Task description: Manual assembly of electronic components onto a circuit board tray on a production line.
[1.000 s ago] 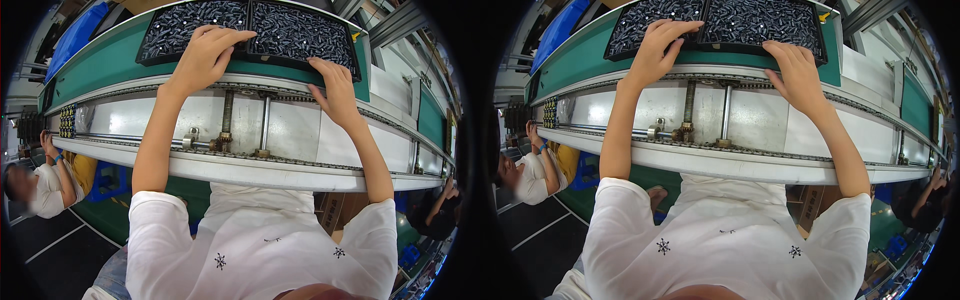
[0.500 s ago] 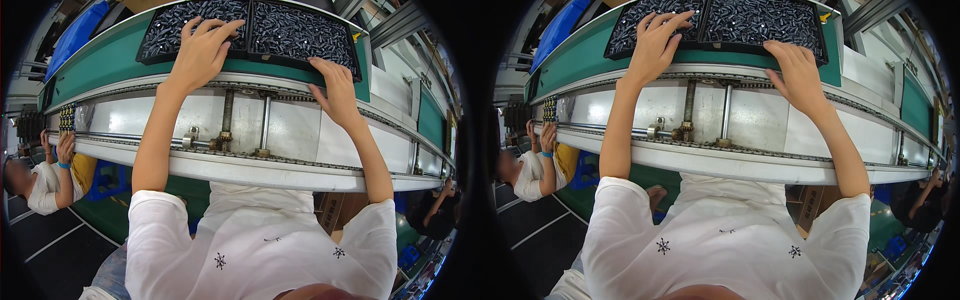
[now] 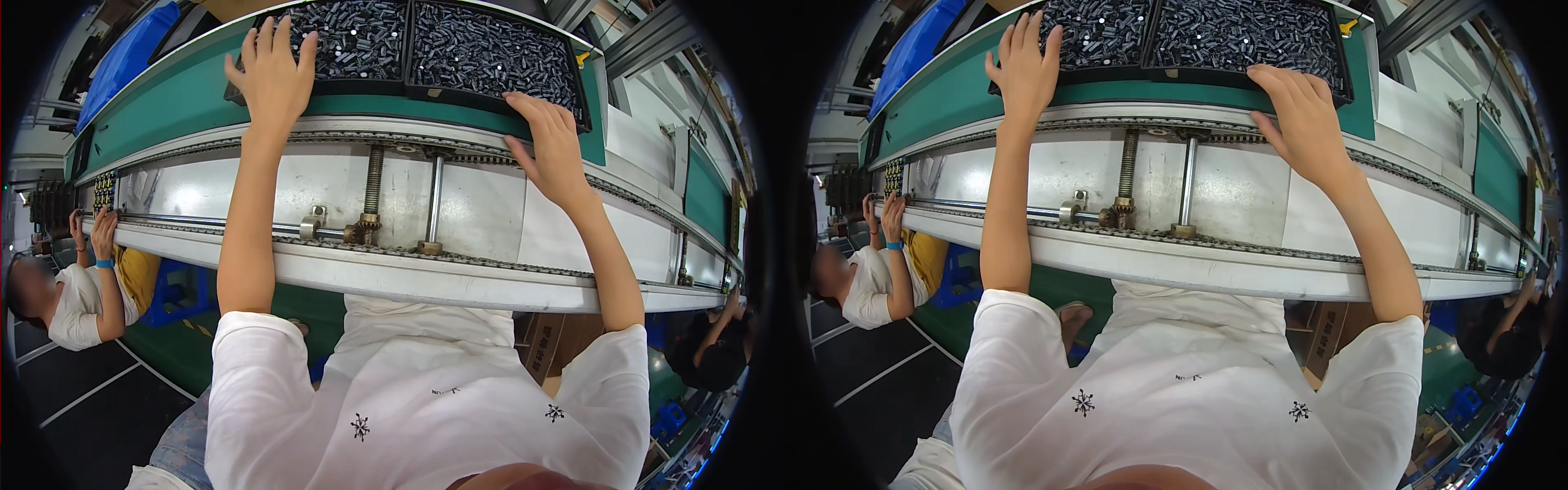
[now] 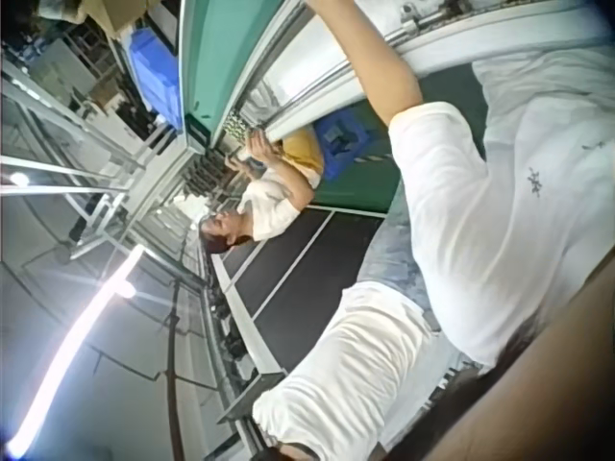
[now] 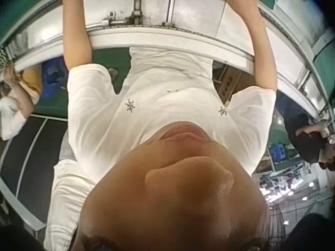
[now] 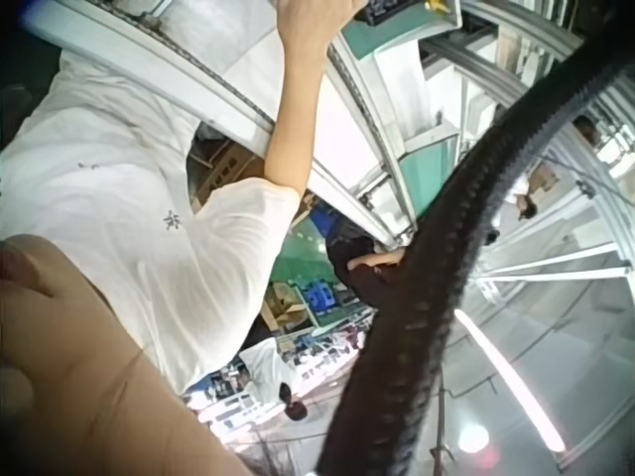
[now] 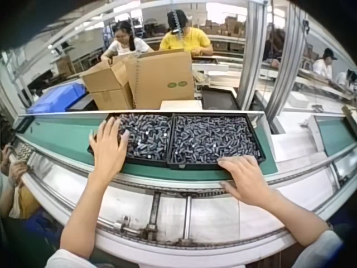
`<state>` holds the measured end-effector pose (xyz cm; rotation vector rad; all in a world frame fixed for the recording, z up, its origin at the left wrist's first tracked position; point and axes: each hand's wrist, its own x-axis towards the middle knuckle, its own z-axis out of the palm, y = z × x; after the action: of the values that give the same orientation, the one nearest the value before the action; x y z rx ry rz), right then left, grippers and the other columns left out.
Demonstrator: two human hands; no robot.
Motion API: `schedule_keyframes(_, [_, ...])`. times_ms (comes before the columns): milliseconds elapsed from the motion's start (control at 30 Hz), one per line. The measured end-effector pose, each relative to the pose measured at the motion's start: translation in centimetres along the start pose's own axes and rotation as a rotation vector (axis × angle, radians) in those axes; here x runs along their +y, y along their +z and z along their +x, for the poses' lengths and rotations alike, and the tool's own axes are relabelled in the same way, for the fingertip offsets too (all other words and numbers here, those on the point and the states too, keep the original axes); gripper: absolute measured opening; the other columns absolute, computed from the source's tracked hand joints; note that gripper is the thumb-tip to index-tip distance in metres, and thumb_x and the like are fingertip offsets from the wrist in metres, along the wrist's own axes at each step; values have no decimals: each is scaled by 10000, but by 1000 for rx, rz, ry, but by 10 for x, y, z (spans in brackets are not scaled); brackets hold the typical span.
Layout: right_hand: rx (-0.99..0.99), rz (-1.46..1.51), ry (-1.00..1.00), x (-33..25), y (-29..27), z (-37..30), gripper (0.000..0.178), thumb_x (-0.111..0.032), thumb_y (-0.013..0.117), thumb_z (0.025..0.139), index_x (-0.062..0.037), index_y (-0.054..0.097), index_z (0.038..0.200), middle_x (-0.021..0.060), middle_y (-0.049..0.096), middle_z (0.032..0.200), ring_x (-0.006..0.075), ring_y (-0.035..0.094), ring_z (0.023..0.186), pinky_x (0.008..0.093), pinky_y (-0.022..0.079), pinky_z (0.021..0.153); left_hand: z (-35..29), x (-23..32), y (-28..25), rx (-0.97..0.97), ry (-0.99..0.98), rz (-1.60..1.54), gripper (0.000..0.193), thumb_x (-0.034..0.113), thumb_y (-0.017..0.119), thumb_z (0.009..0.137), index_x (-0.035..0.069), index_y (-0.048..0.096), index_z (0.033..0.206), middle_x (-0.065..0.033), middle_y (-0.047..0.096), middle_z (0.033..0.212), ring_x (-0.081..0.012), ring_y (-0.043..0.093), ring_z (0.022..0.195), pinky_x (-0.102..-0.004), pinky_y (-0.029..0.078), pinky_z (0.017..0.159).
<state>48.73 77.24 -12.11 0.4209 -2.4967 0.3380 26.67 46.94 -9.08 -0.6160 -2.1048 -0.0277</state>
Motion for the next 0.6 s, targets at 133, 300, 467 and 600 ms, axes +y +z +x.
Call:
schedule_keyframes(133, [9,-5,-4,1,1,-1,577,-54,712,816,-71,470,1340,89,597,1320,282,562,1175,398,384,1008,-1,0,2,-220,-76,-211,492,477,471,988,126,622,1298,-96,564,1398,-253,485,1315,-534,198,1143])
schedule_keyframes(300, [7,-5,4,0,0,-1,578,-57,712,816,-71,471,1341,88,596,1321,281,562,1174,396,382,1011,-3,4,-3,-269,-26,-259,491,490,494,973,120,660,1250,-100,582,1379,-252,500,1310,-531,224,1137])
schedule_keyframes(467, [4,-8,7,-1,0,0,575,-63,711,820,-71,470,1343,87,595,1323,281,559,1177,395,379,1012,-5,19,-6,-199,82,-369,462,475,525,964,117,679,1212,-91,618,1329,-244,542,1259,-513,249,1123])
schedule_keyframes(600, [11,-3,-2,0,1,0,572,-65,708,823,-71,470,1343,87,594,1324,282,557,1181,396,379,1011,-4,28,-14,-188,155,-382,430,451,547,960,117,681,1196,-83,634,1298,-233,552,1237,-503,259,1115])
